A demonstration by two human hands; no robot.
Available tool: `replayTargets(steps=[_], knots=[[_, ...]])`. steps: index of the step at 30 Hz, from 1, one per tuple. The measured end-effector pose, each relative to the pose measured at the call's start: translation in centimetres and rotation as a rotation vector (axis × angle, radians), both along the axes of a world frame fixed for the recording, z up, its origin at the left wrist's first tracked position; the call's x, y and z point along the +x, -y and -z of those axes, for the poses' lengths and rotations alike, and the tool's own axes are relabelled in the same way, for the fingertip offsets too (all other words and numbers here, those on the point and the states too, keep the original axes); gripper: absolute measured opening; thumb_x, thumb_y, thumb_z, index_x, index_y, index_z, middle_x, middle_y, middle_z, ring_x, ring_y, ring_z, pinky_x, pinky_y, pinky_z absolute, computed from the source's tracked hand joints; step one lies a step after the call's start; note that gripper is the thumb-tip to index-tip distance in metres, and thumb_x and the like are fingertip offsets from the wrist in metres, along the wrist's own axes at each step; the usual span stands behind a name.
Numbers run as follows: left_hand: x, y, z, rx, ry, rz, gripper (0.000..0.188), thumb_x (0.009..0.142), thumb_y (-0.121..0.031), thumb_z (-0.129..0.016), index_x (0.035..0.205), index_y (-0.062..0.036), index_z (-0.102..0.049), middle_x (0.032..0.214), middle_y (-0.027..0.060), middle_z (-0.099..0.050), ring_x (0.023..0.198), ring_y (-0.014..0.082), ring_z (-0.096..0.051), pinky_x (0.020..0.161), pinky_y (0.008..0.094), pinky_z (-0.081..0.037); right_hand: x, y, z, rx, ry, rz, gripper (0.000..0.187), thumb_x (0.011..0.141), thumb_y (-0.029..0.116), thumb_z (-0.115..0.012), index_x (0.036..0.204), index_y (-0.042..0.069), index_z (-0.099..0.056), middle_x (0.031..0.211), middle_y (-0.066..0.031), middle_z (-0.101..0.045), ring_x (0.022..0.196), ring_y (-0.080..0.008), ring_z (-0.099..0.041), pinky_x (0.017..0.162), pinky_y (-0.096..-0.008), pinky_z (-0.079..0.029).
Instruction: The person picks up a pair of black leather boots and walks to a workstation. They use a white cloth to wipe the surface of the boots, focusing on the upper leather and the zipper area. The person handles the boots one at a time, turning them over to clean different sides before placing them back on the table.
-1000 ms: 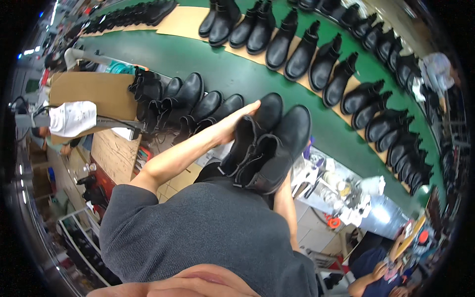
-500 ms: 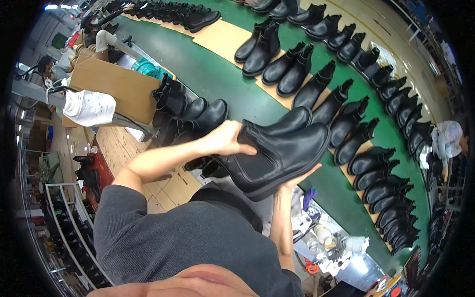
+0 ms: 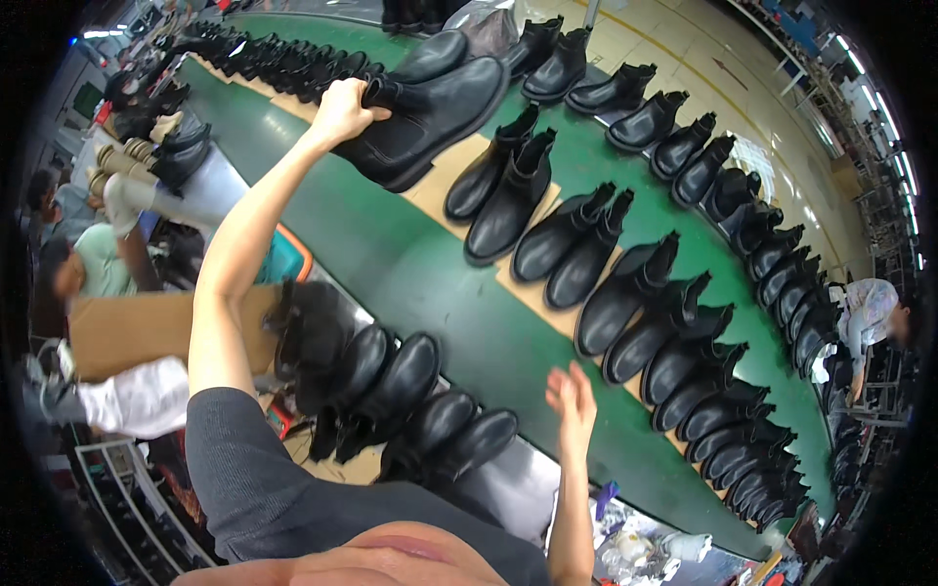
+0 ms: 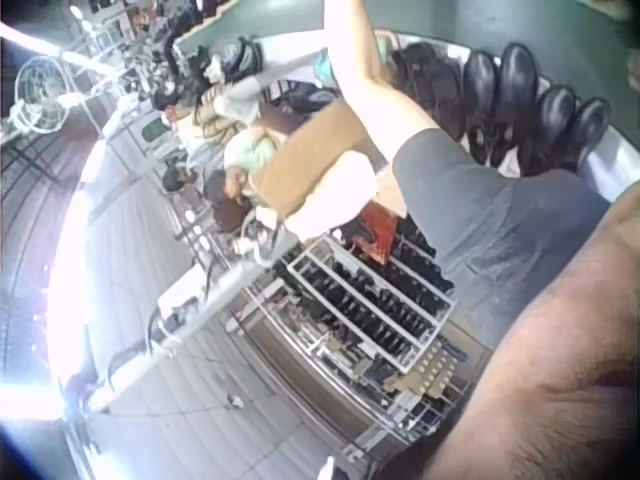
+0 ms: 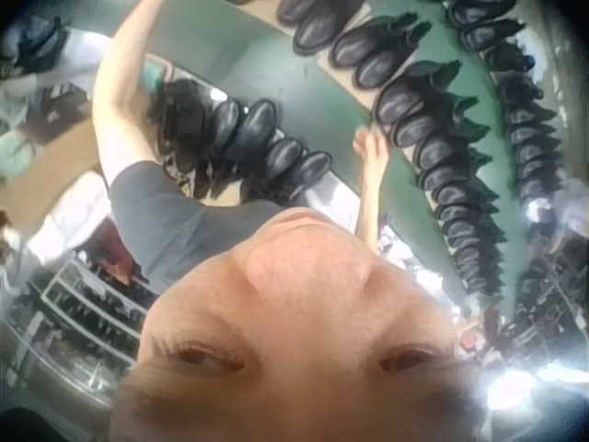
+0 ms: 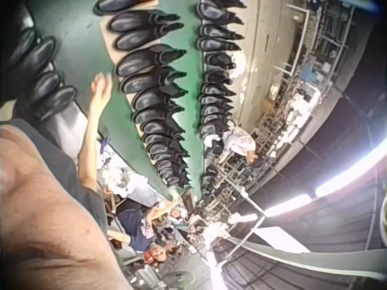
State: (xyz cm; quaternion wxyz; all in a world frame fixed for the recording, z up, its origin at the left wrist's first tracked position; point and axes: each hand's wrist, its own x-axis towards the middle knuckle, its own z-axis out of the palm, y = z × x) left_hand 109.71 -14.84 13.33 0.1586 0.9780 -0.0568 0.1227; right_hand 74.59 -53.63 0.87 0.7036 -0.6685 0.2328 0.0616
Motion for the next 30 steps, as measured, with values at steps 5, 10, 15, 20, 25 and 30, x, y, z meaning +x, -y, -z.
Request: replayTargets(steps=[5,10,15,20,25,30], knots=[[14.2,-4.0,10.1,0.17,-0.177,-0.154,0.053,0.065,-0.031,-0.08,0.107,-0.004,-0.063,0.109,0.0209,-0.063,0.101,0.035,-0.062,0.085,0.0435,-0.052,-4.7,0.6,7.3,0.004,-0.276,0.03,0.049,0.09,0.022,-0.062,0.129,-0.004,-0.046,0.106,-0.0141,-0.065,0.091,-0.0167,-0.063,0.075,-0.028,-0.051],[15.3,-4.1,18.4,0.534,-0.407,-0.399,0.09,0.071,-0.052,-0.071,0.135,-0.001,-0.034,0.141,0.0197,-0.037,0.13,0.0393,-0.034,0.095,0.0743,-0.019,-6.6,0.0,8.8,-0.005,-0.36,0.036,0.044,0.089,0.012,-0.062,0.127,-0.006,-0.047,0.104,-0.0141,-0.065,0.088,-0.0153,-0.063,0.074,-0.0258,-0.051],[13.9,7.2,14.9,0.035,0.639,0.215,0.044,0.076,-0.017,-0.065,0.113,0.0022,-0.05,0.114,0.0241,-0.053,0.108,0.0383,-0.05,0.088,0.0468,-0.044,-9.6,0.4,9.0,-0.088,-0.402,-0.001,0.035,0.09,0.011,-0.061,0.119,-0.007,-0.053,0.095,-0.0118,-0.066,0.078,-0.0146,-0.065,0.065,-0.0244,-0.052],[12.9,22.9,16.3,-0.005,-0.354,0.286,0.044,0.066,-0.03,-0.071,0.099,0.0,-0.065,0.116,0.019,-0.062,0.108,0.0353,-0.06,0.089,0.0421,-0.049,-13.8,1.5,8.9,-0.041,-0.575,-0.029,0.023,0.092,0.018,-0.059,0.102,-0.002,-0.059,0.088,-0.0104,-0.066,0.076,-0.0179,-0.066,0.063,-0.0285,-0.054],[10.1,22.3,16.0,0.421,-0.44,0.206,0.064,0.06,-0.05,-0.076,0.109,-0.0106,-0.067,0.115,0.0106,-0.064,0.108,0.0266,-0.061,0.089,0.0413,-0.05,-23.2,3.3,10.8,-0.031,-0.581,0.17,0.035,0.089,0.024,-0.063,0.114,0.001,-0.055,0.089,-0.0088,-0.064,0.078,-0.017,-0.065,0.063,-0.0301,-0.054],[6.5,18.8,12.3,0.287,-0.344,0.104,0.062,0.065,-0.043,-0.077,0.111,-0.0052,-0.063,0.113,0.017,-0.064,0.107,0.0323,-0.061,0.089,0.0421,-0.049,-28.5,3.2,12.0,-0.084,-0.296,0.211,0.065,0.09,0.017,-0.06,0.146,0.009,-0.028,0.084,-0.0063,-0.062,0.079,-0.0133,-0.061,0.068,-0.0268,-0.05]])
